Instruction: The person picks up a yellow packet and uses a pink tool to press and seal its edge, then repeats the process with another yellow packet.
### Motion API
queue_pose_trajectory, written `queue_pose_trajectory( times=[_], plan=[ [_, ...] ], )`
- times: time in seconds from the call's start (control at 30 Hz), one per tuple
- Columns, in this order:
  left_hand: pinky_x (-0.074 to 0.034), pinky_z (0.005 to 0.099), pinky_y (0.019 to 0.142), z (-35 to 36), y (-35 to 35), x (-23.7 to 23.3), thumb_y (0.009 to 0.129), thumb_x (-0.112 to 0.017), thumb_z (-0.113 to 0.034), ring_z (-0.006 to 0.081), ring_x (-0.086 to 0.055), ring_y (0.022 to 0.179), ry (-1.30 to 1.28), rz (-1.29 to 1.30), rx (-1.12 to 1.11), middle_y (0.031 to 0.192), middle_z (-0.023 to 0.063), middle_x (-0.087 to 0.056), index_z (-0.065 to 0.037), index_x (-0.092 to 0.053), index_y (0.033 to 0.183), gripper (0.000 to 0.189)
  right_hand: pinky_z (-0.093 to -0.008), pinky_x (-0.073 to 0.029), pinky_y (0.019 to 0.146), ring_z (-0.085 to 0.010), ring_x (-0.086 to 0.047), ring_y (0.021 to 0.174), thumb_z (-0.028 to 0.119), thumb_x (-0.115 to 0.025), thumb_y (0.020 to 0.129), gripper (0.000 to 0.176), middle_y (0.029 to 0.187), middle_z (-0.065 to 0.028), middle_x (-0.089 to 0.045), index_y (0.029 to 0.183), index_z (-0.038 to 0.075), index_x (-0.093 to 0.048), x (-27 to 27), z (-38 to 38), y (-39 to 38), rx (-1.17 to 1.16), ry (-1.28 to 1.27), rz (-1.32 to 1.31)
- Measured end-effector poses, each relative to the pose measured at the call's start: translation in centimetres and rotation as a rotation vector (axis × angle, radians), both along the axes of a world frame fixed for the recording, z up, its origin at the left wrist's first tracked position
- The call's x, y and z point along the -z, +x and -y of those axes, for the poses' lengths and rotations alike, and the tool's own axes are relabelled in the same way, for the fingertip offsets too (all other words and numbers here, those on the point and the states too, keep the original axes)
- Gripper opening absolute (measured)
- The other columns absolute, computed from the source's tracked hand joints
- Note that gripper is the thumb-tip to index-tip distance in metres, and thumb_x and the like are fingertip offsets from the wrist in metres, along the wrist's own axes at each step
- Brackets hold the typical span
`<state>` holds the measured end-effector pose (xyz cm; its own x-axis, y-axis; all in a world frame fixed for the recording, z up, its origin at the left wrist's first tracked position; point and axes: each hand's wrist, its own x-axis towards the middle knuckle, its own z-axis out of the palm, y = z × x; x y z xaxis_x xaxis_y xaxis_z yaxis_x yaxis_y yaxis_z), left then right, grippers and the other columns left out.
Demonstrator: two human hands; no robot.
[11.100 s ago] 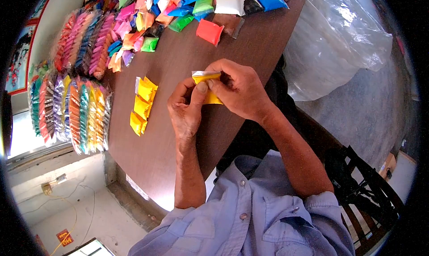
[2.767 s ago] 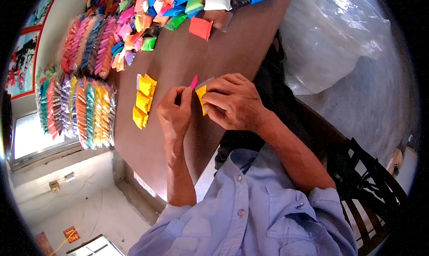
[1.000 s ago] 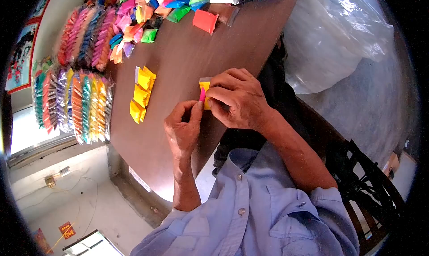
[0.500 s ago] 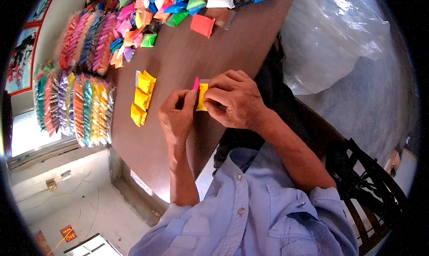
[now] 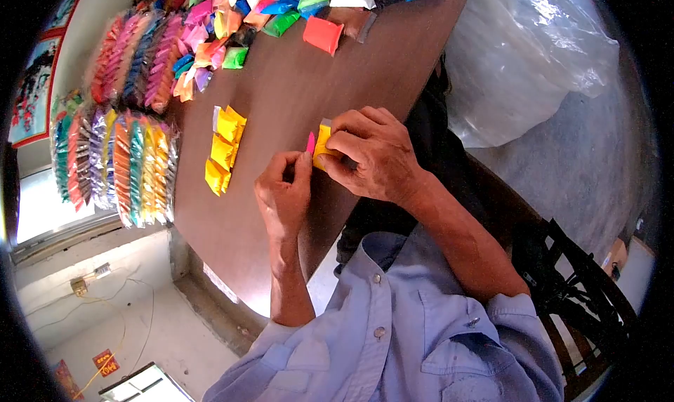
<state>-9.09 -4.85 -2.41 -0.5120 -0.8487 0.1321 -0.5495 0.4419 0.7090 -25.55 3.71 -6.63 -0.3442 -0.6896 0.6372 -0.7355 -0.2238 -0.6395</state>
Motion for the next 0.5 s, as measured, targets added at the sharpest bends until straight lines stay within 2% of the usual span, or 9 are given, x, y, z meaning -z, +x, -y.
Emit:
queue_pose_trajectory(
  times=[0.27, 0.37, 0.43, 0.47, 0.5],
  plan=[
    [-0.054, 0.0291, 0.066, 0.0, 0.3, -0.2, 0.097, -0.075, -0.014, 0.0107, -0.065, 0.072, 0.0, -0.003, -0.076, 0.079, 0.0098, -0.074, 0.001, -0.074, 0.099, 0.015, -0.0384, -0.05, 0.078, -0.0242, -0.066, 0.085, 0.015, -0.082, 0.081, 0.017, 0.101, -0.005, -0.07, 0.093, 0.011, -0.07, 0.1, -0.2, -0.1, -0.01, 0.024, -0.014],
    [-0.055, 0.0304, 0.065, -1.8, 0.3, -0.8, 0.097, -0.075, -0.013, 0.0126, -0.068, 0.072, -0.055, 0.006, -0.077, 0.08, 0.0106, -0.074, 0.001, -0.074, 0.099, 0.014, -0.038, -0.049, 0.078, -0.023, -0.066, 0.086, 0.015, -0.083, 0.081, 0.018, 0.102, -0.0044, -0.07, 0.095, 0.012, -0.072, 0.0, -0.1, -0.1, -0.01, 0.034, -0.042],
    [-0.056, 0.0315, 0.065, -2.6, 0.3, -0.3, 0.097, -0.075, -0.011, 0.0142, -0.07, 0.073, -0.102, -0.066, 0.008, 0.081, 0.0114, -0.075, 0.0, -0.074, 0.099, 0.012, -0.0378, -0.049, 0.078, -0.0224, -0.066, 0.086, 0.015, -0.083, 0.081, 0.018, 0.101, -0.0037, -0.069, 0.096, 0.012, -0.073, 0.2, 0.0, 0.1, -0.006, 0.037, -0.043],
    [-0.057, 0.032, 0.066, -2.6, 0.5, 0.3, 0.096, -0.075, -0.009, 0.0195, -0.074, 0.071, -0.131, -0.052, 0.016, 0.081, 0.0149, -0.074, 0.0, -0.072, 0.095, 0.01, -0.0376, -0.049, 0.078, -0.0218, -0.066, 0.085, 0.016, -0.083, 0.08, 0.019, 0.1, -0.0031, -0.069, 0.096, 0.013, -0.073, 0.3, 0.0, 0.1, 0.01, 0.044, -0.046],
    [-0.057, 0.032, 0.066, -2.6, 0.4, 0.2, 0.096, -0.075, -0.009, 0.0195, -0.074, 0.071, -0.128, -0.052, 0.016, 0.081, 0.0149, -0.074, 0.0, -0.072, 0.095, 0.01, -0.0376, -0.049, 0.078, -0.0218, -0.066, 0.085, 0.016, -0.083, 0.08, 0.019, 0.1, -0.0031, -0.069, 0.096, 0.013, -0.073, 0.3, 0.0, 0.1, 0.009, 0.047, -0.046]
  ],
)
